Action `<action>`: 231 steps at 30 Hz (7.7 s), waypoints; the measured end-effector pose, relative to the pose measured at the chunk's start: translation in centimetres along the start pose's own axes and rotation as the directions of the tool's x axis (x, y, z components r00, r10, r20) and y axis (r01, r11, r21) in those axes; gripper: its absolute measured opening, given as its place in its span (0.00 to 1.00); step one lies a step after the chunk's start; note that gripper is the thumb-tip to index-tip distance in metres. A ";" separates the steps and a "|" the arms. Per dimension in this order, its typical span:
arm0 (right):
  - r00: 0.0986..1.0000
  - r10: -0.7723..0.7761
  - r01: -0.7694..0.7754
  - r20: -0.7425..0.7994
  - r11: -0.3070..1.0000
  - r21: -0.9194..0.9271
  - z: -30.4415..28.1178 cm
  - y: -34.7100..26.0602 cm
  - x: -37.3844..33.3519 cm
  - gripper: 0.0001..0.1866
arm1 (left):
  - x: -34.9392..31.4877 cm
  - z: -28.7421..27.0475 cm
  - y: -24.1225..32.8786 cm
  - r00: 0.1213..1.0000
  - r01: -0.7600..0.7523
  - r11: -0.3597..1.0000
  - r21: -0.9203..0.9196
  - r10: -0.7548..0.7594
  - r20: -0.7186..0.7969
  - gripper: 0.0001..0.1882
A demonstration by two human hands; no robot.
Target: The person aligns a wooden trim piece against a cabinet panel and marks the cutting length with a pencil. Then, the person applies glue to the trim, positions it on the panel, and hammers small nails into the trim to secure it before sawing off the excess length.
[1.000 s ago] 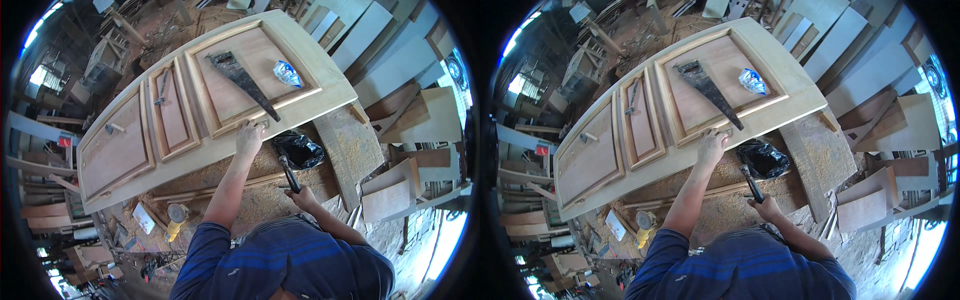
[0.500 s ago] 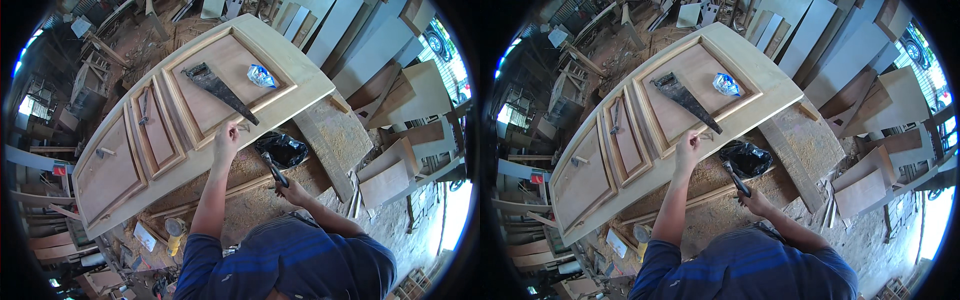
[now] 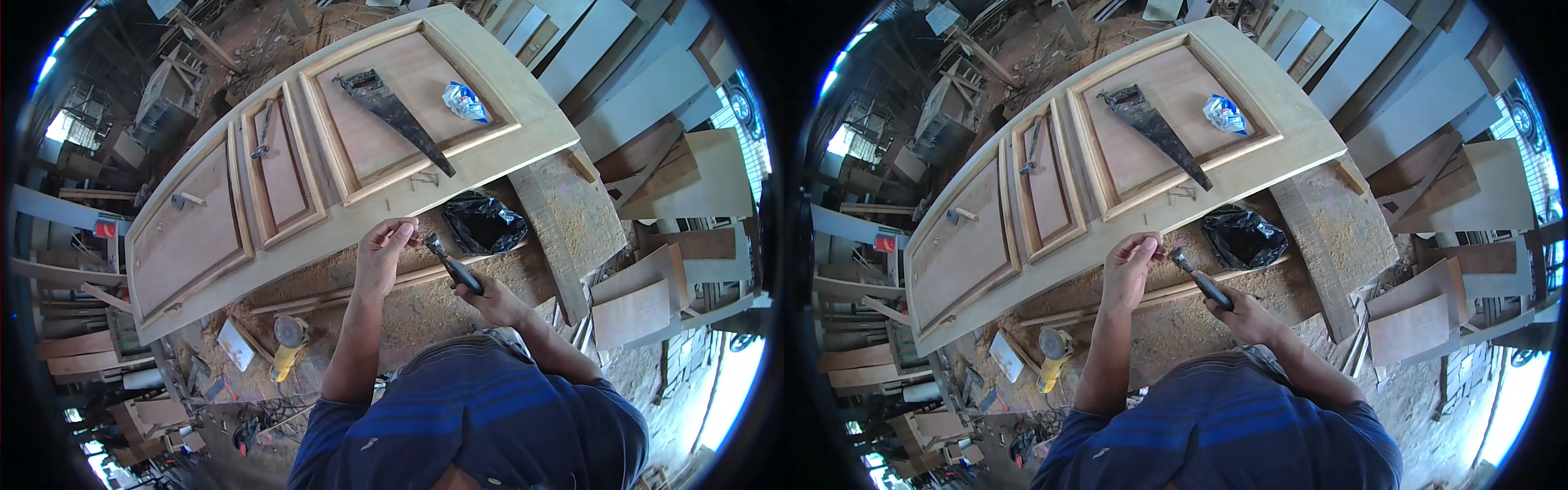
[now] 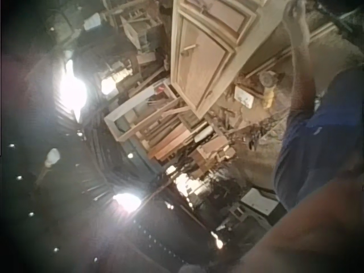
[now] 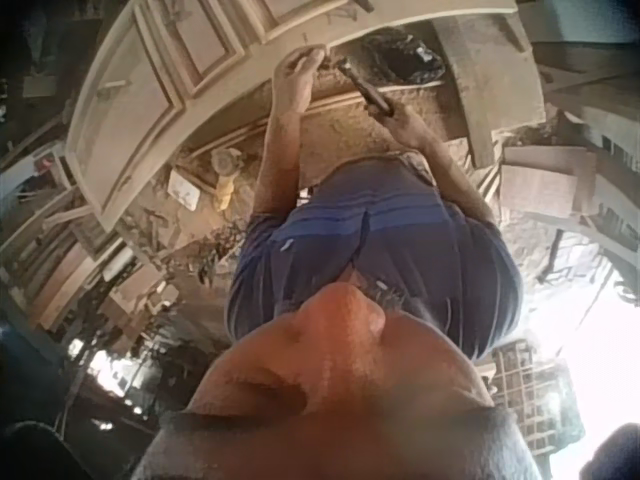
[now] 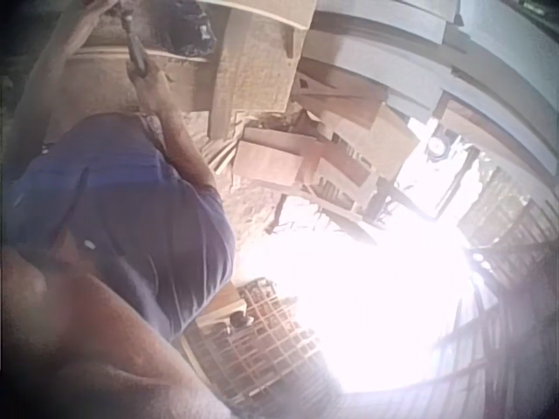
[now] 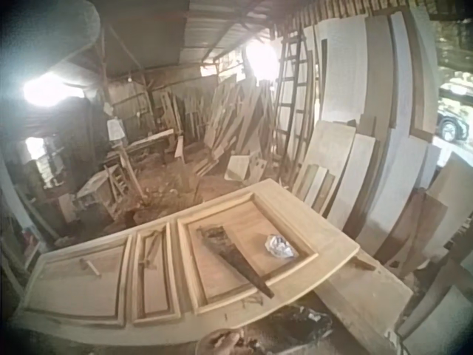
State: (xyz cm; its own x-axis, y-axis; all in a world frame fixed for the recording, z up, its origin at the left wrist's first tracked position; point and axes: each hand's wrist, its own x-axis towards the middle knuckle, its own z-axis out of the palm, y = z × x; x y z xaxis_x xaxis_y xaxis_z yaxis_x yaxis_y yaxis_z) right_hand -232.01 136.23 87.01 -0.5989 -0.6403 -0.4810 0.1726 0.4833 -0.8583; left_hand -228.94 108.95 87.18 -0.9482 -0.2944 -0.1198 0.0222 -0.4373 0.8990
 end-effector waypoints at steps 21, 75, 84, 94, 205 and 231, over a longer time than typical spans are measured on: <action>0.997 -0.053 0.046 -0.049 0.990 -0.133 0.5 -2.4 -3.0 0.23 | -3.1 0.8 0.3 1.000 -0.020 0.989 0.149 0.019 0.011 0.13; 0.925 0.289 -0.302 -0.247 0.953 -0.017 1.1 8.5 3.5 0.30 | 14.5 -1.0 -8.6 0.931 0.080 0.070 0.994 0.352 -0.100 0.07; 0.941 0.240 -0.232 -0.241 0.971 0.059 0.7 8.8 4.4 0.31 | 12.3 -3.2 -7.8 0.916 -0.009 0.179 0.984 0.397 -0.064 0.06; 0.945 0.238 -0.224 -0.226 0.971 0.087 1.3 9.2 4.2 0.32 | 15.7 -1.5 -7.6 0.950 -0.132 -0.292 0.947 0.234 0.205 0.07; 0.921 0.380 -0.388 -0.080 0.886 -0.254 5.2 4.0 3.6 0.29 | -2.0 -1.0 -8.8 0.942 -0.117 0.990 0.079 0.136 -0.308 0.13; 0.998 0.018 -0.022 -0.060 0.997 -0.069 2.4 2.5 1.7 0.26 | -2.7 1.6 -2.9 0.959 -0.169 0.973 0.155 0.199 -0.201 0.19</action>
State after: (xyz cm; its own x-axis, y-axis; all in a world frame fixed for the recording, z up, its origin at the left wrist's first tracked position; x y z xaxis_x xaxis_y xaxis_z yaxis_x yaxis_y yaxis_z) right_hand -230.74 134.93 83.60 -0.6413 -0.5946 -0.4849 0.1318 0.5372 -0.8331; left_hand -226.91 112.34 85.60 -0.8412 -0.5402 -0.0209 0.1327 -0.2439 0.9607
